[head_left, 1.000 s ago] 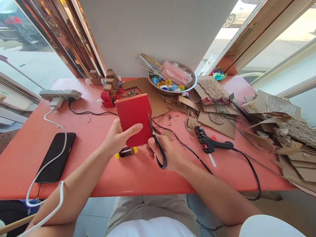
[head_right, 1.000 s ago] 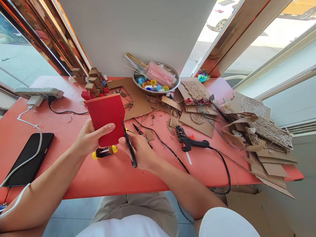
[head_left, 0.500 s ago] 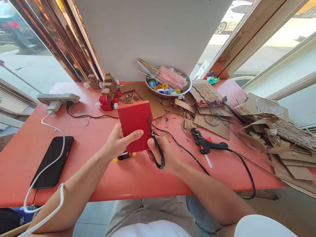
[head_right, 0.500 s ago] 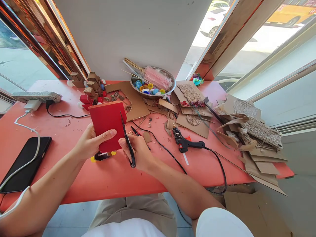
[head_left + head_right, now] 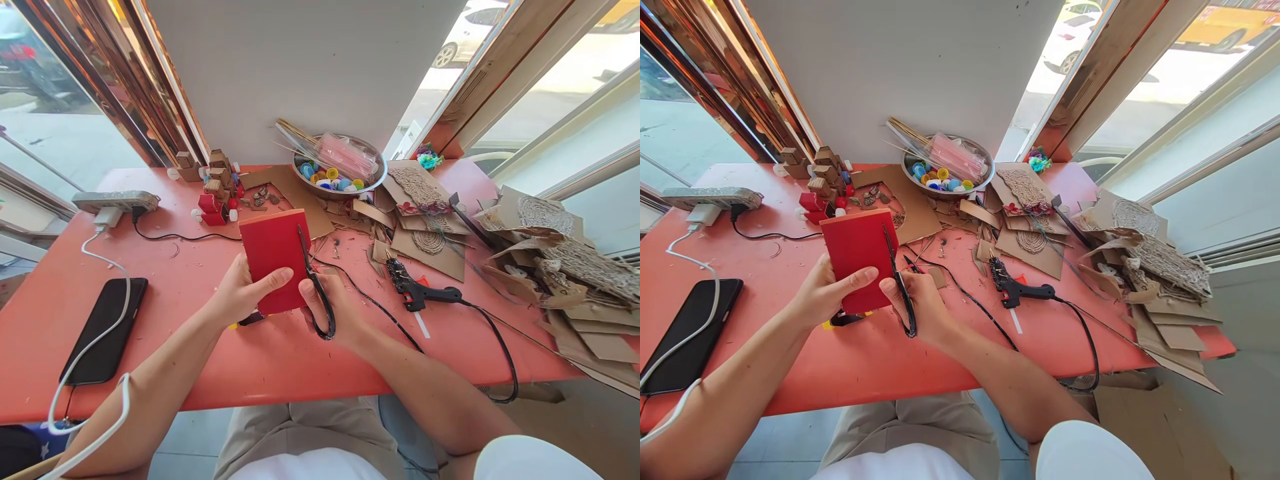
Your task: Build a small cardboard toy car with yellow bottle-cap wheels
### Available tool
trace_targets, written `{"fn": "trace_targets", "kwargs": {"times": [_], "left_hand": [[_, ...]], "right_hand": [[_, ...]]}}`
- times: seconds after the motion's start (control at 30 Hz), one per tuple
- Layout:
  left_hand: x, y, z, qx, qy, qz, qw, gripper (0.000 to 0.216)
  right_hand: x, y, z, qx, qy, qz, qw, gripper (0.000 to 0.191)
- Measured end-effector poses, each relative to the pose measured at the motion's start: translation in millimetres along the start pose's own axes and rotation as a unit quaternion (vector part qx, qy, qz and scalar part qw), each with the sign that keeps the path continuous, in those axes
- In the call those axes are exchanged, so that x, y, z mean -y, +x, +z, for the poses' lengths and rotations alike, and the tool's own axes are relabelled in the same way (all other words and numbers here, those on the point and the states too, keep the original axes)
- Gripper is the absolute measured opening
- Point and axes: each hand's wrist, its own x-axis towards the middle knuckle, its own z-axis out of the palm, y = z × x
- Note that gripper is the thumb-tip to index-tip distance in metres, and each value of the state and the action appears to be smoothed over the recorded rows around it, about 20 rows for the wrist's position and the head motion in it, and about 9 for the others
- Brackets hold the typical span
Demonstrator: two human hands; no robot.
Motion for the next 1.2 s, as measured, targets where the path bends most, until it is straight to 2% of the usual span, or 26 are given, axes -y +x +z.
{"fn": "trace_targets", "kwargs": {"times": [0.13,0.27,0.47,0.7,0.87,1.0,1.13,1.2], "left_hand": [[1.5,1.2,0.9,0.011,-0.019,-0.014,1.0,0.042],[4.0,0.6,4.1,0.037,-0.02,-0.017,0.999,0.041],[3.4,-1.0,4.7,0.045,-0.013,-0.003,0.999,0.04],[4.6,-1.5,2.4,0.031,-0.003,-0.004,1.0,0.039],[4.7,-0.8,2.7,0.052,-0.024,-0.019,0.998,0.038],[2.6,-2.2,4.0,0.049,-0.012,-0.014,0.999,0.042],[1.6,-3.3,4.9,0.055,-0.015,-0.024,0.998,0.044],[1.8,-3.2,4.9,0.07,-0.014,-0.033,0.997,0.044]], "right_hand": [[0.4,2.5,-0.3,0.011,0.02,0.018,1.0,0.077],[-0.4,5.5,-1.6,-0.006,0.028,0.014,0.999,0.083],[-3.2,2.8,-3.9,-0.014,0.011,0.015,1.0,0.081],[2.2,2.5,-7.4,-0.037,-0.044,-0.065,0.996,0.074],[-1.5,2.5,-4.7,-0.012,-0.013,-0.006,1.0,0.079],[-2.2,1.0,-2.3,-0.031,0.01,-0.033,0.999,0.079],[2.2,1.3,-2.0,0.0,0.014,-0.002,1.0,0.079],[4.6,2.5,-2.3,-0.015,-0.003,-0.01,1.0,0.08]]}}
